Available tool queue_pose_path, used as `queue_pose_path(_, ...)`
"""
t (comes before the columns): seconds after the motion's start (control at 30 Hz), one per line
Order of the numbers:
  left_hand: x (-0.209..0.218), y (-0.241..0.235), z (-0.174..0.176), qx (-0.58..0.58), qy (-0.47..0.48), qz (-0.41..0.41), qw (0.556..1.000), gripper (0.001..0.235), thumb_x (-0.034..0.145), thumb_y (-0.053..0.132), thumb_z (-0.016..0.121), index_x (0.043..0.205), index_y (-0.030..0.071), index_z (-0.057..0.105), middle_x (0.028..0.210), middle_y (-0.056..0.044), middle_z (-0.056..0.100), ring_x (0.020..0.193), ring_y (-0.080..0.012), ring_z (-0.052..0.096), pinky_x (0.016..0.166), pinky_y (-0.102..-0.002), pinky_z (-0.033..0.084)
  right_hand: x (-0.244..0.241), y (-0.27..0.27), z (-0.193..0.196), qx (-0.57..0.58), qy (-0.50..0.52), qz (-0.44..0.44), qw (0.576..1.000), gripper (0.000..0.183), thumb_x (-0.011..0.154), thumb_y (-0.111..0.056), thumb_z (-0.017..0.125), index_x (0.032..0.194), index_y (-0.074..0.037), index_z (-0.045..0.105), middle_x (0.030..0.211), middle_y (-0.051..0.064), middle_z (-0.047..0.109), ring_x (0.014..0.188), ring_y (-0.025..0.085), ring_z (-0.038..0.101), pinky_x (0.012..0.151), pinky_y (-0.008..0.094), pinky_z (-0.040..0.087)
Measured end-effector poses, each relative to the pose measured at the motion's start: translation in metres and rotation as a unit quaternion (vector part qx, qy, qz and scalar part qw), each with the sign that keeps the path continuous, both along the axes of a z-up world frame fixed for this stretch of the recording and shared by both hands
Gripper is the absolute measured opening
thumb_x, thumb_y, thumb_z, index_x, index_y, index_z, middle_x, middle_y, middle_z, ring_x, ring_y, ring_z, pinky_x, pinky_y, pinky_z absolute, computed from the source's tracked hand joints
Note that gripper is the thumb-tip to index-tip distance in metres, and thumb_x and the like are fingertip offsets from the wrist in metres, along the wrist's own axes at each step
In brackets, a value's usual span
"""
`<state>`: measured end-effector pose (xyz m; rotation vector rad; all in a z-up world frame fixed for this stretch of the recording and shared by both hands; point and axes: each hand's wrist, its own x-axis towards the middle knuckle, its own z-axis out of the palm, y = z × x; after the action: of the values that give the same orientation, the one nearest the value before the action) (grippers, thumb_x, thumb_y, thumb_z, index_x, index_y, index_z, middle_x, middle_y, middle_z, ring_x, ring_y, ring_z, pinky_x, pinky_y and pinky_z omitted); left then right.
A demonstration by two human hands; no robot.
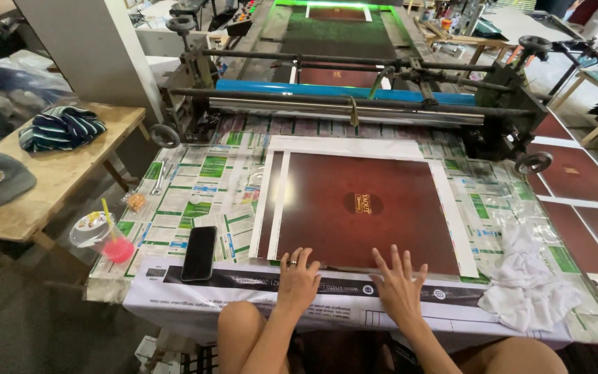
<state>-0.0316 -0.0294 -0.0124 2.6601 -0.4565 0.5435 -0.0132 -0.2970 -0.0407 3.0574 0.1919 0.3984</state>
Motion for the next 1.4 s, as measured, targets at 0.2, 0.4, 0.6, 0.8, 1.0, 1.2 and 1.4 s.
queue_pose_path(0.2, 0.000, 0.000, 0.001, -0.010, -0.012, 0.029, 0.999, 0.034, 0.083, 0.022, 0.077, 0.113, 0.007, 0.072, 0.140, -0.017, 0.049, 0.136, -0.0357, 0.043, 0.113, -0.059, 0.028, -0.002, 0.023, 0.006, 0.014, 0.098, 0.005, 0.995, 0.070, 0.095, -0.070, 0.035, 0.159, -0.046, 0.018, 0.168, 0.010, 0.011, 0.153, 0.043, 0.011, 0.112, 0.077, 0.003)
queue_pose_path(0.4, -0.002, -0.007, -0.003, -0.010, -0.058, -0.026, 0.998, 0.035, 0.090, 0.021, 0.073, 0.124, 0.011, 0.067, 0.143, -0.013, 0.053, 0.138, -0.0309, 0.047, 0.118, -0.053, 0.033, 0.049, 0.028, 0.004, 0.045, 0.060, 0.022, 0.997, 0.074, 0.094, -0.072, 0.037, 0.160, -0.043, 0.022, 0.170, 0.012, 0.014, 0.154, 0.044, 0.012, 0.111, 0.079, 0.006)
queue_pose_path(0.6, 0.013, -0.013, -0.013, 0.010, 0.024, -0.027, 0.999, 0.057, 0.082, 0.026, 0.077, 0.135, 0.011, 0.060, 0.140, -0.017, 0.052, 0.130, -0.0366, 0.047, 0.108, -0.057, 0.034, 0.101, 0.029, 0.002, 0.057, 0.063, 0.034, 0.996, 0.075, 0.095, -0.074, 0.036, 0.161, -0.043, 0.021, 0.170, 0.012, 0.013, 0.154, 0.045, 0.010, 0.111, 0.080, 0.003)
queue_pose_path(0.8, 0.021, -0.014, -0.007, 0.018, 0.009, -0.018, 1.000, 0.052, 0.085, 0.021, 0.078, 0.134, 0.013, 0.066, 0.132, -0.011, 0.058, 0.124, -0.0320, 0.055, 0.105, -0.051, 0.042, 0.147, 0.033, 0.006, 0.057, 0.091, 0.033, 0.994, 0.077, 0.094, -0.077, 0.033, 0.161, -0.044, 0.017, 0.171, 0.012, 0.009, 0.155, 0.044, 0.005, 0.111, 0.080, 0.001)
queue_pose_path(1.0, 0.034, -0.018, -0.010, -0.015, 0.023, -0.020, 0.999, 0.043, 0.081, 0.019, 0.081, 0.122, 0.010, 0.073, 0.124, -0.011, 0.062, 0.118, -0.0302, 0.059, 0.105, -0.050, 0.043, 0.185, 0.040, 0.006, 0.035, 0.104, 0.030, 0.994, 0.080, 0.092, -0.080, 0.030, 0.162, -0.045, 0.013, 0.171, 0.012, 0.007, 0.155, 0.044, 0.004, 0.112, 0.079, -0.002)
queue_pose_path(1.2, 0.039, -0.017, -0.005, -0.008, -0.005, -0.029, 1.000, 0.030, 0.085, 0.010, 0.075, 0.115, 0.006, 0.075, 0.127, -0.011, 0.066, 0.119, -0.0312, 0.060, 0.105, -0.049, 0.044, 0.218, 0.042, 0.003, 0.042, 0.096, 0.044, 0.994, 0.080, 0.092, -0.080, 0.029, 0.162, -0.046, 0.011, 0.172, 0.011, 0.006, 0.155, 0.044, 0.003, 0.112, 0.080, -0.003)
queue_pose_path(1.4, 0.044, -0.018, -0.014, -0.010, -0.021, -0.023, 0.999, 0.030, 0.086, -0.002, 0.065, 0.113, 0.005, 0.077, 0.127, -0.014, 0.069, 0.118, -0.0326, 0.063, 0.103, -0.047, 0.048, 0.243, 0.045, 0.003, 0.048, 0.108, 0.043, 0.992, 0.080, 0.092, -0.081, 0.027, 0.162, -0.046, 0.010, 0.172, 0.010, 0.003, 0.156, 0.043, 0.000, 0.112, 0.080, -0.004)
